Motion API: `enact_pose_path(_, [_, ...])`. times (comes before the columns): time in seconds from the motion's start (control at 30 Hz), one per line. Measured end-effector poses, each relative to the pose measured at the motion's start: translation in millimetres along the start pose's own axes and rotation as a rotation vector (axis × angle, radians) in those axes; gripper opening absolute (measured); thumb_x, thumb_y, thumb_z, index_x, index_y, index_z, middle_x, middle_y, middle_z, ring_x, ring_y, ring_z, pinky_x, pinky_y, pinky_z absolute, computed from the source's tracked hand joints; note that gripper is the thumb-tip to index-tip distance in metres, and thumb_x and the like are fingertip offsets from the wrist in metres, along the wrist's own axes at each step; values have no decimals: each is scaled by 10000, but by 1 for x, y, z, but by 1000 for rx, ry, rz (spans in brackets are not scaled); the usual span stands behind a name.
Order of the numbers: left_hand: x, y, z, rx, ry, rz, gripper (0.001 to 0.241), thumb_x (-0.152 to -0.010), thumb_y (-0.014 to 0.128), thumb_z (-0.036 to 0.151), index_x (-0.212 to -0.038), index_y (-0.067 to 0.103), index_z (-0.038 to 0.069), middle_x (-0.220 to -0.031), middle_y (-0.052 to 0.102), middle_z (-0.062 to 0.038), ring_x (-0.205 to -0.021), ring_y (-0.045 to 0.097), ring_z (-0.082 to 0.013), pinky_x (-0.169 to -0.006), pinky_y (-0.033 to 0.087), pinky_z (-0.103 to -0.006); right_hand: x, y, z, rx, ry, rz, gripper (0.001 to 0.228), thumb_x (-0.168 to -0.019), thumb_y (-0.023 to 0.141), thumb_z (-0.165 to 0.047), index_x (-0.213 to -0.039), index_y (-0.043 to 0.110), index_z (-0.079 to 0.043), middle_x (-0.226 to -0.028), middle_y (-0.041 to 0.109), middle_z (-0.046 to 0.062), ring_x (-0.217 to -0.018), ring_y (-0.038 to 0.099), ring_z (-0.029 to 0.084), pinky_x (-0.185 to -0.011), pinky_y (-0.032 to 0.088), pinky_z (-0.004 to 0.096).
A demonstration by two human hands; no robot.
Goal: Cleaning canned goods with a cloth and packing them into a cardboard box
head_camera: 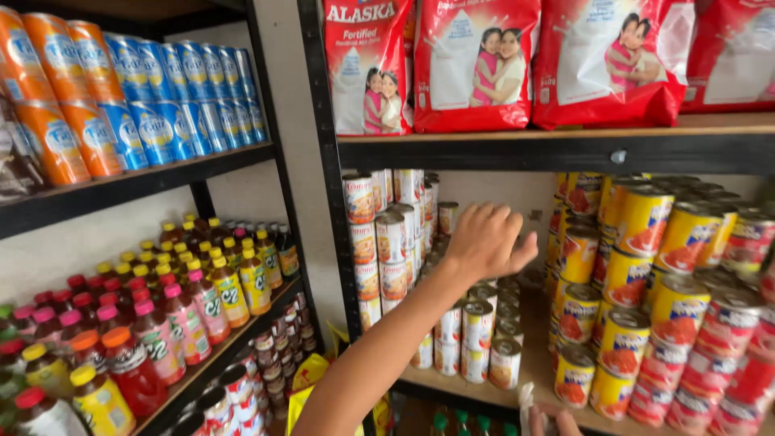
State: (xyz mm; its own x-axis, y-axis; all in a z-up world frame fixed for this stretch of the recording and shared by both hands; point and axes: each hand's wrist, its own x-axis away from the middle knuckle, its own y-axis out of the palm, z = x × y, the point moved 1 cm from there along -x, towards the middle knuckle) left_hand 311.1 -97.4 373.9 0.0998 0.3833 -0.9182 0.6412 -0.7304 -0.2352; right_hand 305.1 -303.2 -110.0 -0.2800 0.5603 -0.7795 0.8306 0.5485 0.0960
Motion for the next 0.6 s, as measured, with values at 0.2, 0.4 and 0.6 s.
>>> enact_pose_path(0.2, [158, -159, 95, 412, -63, -60, 173, -820, 551, 205, -824, 597, 38, -757, 534, -122, -640, 490, -319, -649, 414, -436, 64, -102, -63, 8, 322, -251, 147, -856, 732, -142, -852, 737, 5, -718, 751, 152, -618, 631, 182, -689, 538, 296])
enact_pose_path(0.4, [417, -230, 147, 382, -733, -624, 367, -965, 552, 318, -689, 587, 79, -693, 609, -104, -580, 557, -347, -581, 436, -472, 83, -189, -171, 86, 351, -686, 157, -855, 760, -66, -989, 784, 14, -832, 788, 110, -697, 682, 152, -684, 532, 241])
enact_pose_path(0.6, [515, -329, 214, 97, -1268, -641, 417, -998, 502, 357, -724, 673, 94, -734, 712, -136, -641, 617, -416, -605, 467, -504, 207, -300, 104, -74, 193, -943, 264, -890, 715, -188, -1091, 693, -18, -962, 766, 140, -880, 727, 183, -890, 572, 301])
